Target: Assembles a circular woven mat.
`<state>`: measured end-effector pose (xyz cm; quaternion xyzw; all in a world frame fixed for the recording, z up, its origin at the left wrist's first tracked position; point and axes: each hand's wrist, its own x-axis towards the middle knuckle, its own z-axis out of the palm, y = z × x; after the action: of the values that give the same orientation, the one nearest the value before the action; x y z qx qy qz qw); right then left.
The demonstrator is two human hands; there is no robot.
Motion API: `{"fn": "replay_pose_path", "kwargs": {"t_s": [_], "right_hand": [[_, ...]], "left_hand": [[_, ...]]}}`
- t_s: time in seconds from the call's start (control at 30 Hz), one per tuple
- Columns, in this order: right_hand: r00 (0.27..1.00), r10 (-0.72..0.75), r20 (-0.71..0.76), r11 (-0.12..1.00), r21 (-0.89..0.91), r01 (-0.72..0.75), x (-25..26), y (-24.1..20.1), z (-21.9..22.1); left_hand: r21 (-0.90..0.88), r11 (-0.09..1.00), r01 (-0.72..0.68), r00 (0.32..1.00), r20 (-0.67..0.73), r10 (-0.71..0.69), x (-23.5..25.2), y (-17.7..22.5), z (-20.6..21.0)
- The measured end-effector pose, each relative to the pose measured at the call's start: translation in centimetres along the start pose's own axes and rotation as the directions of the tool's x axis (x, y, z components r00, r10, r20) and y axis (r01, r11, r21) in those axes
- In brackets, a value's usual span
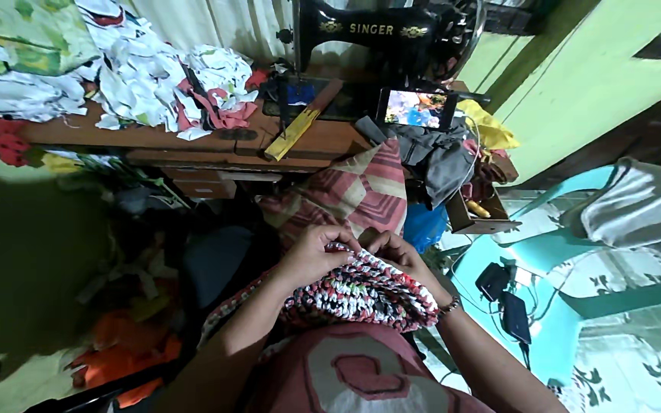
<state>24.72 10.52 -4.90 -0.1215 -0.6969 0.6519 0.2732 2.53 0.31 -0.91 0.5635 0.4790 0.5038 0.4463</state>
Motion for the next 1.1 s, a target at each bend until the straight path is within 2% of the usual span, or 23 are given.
{"fn": "replay_pose_path", "kwargs": {"t_s": [0.1, 0.2, 0.4, 0.53, 0.73, 0.8, 0.87, 0.97, 1.1], "right_hand": [[0.999, -0.01, 0.033, 0.999, 0.041, 0.009, 0.5, 0.1, -0.4], [0.999, -0.012, 0.051, 1.0, -0.023, 0.013, 1.5, -1.4, 0.5], [0.99, -0.026, 0.14, 0.923, -0.377, 0.078, 3.1, -2.2, -2.8], [0.975, -0.047, 0.217, 0.901, -0.412, 0.136, 3.3, -1.8, -2.9], [0.978, -0.092, 0.187, 0.94, -0.307, 0.147, 3.2, -2.2, -0.4], [0.986, -0.056, 0.158, 0.942, -0.32, 0.105, 3.4, -2.7, -1.1], [0.997, -0.053, 0.06, 0.922, -0.382, 0.072, 3.5, -3.8, -2.5], [0.977, -0.177, -0.12, 0.896, -0.431, 0.11, 2.9, -6.2, -3.0], [0.918, -0.394, -0.037, 0.8, -0.507, 0.323, 1.3, -8.9, 1.1]], "left_hand": [[0.018, 0.999, -0.031, 0.999, -0.011, 0.031, 0.0, -0.4, 0.4], [0.049, 0.998, -0.044, 0.999, -0.016, 0.045, 0.1, -0.3, 0.7], [-0.011, 0.998, -0.06, 0.998, -0.03, 0.06, -0.4, -0.9, -0.5], [-0.045, 0.995, -0.086, 0.996, -0.027, 0.085, -0.4, -1.2, -0.5], [-0.001, 0.994, -0.107, 0.994, -0.028, 0.107, -0.4, -1.4, -0.2], [0.006, 0.997, -0.078, 0.997, -0.024, 0.078, -0.3, -1.4, -0.4], [0.007, 0.999, -0.032, 0.999, -0.028, 0.032, -0.2, -1.5, -0.5], [0.014, 1.0, 0.01, 0.999, -0.047, -0.009, 0.1, -1.6, -0.4], [0.077, 0.995, 0.07, 0.991, -0.117, -0.061, 0.4, -1.4, 0.3]]}}
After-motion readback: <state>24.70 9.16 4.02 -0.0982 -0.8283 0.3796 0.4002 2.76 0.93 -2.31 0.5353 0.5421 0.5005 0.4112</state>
